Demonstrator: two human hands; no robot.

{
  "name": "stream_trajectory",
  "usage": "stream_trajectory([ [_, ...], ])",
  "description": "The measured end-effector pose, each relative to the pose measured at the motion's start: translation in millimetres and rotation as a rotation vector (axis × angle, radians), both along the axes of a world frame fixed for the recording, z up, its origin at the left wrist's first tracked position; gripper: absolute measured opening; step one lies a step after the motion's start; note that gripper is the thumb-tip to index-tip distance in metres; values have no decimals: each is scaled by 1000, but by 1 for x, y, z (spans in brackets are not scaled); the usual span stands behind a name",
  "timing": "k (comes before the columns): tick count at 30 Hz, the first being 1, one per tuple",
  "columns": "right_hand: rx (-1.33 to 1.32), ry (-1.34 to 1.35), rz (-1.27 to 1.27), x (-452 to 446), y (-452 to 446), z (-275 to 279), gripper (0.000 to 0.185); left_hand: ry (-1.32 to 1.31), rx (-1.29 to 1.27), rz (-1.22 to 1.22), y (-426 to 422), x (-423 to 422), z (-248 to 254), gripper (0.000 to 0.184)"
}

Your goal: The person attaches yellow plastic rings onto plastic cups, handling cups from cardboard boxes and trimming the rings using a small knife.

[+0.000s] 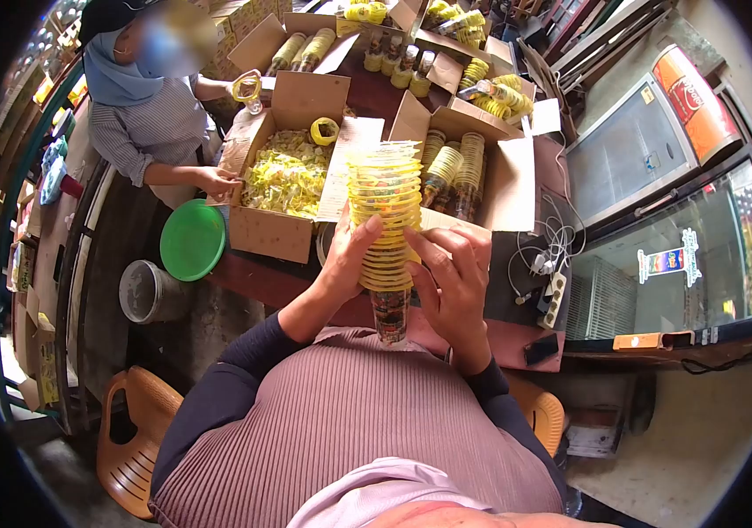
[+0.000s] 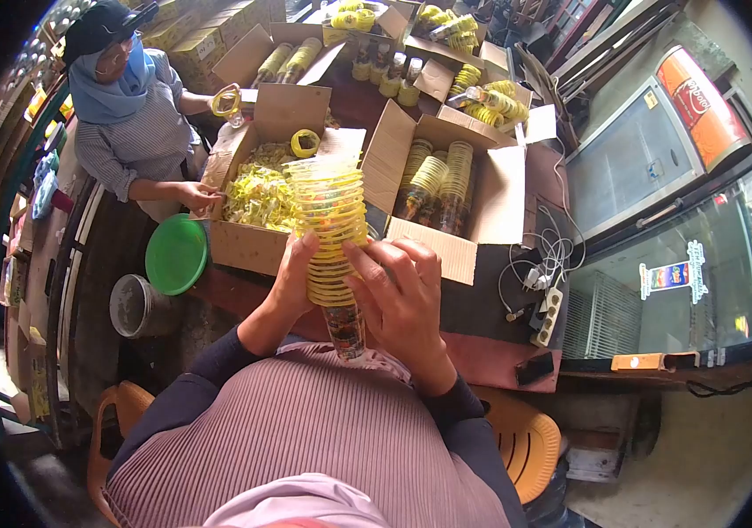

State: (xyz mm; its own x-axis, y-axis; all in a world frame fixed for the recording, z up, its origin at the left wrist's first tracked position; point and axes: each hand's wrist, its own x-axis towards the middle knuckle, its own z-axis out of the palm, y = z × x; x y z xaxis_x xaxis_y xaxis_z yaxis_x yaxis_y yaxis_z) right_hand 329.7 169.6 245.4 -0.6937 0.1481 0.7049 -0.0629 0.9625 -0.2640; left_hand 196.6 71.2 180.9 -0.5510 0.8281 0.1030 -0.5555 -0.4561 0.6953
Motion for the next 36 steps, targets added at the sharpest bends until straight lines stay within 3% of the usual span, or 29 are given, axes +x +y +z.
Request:
stream_trajectory([
  [17,-16,84,129,-14,3,10,33,108,19,96,-8,-3,5,71],
  [22,16,68,110,-19,0,17,39,140,-23,156,-14,-2,9,78],
  [36,-6,8,69,-32,-4,7,38,146,-36,242,-22,-5,3,76],
])
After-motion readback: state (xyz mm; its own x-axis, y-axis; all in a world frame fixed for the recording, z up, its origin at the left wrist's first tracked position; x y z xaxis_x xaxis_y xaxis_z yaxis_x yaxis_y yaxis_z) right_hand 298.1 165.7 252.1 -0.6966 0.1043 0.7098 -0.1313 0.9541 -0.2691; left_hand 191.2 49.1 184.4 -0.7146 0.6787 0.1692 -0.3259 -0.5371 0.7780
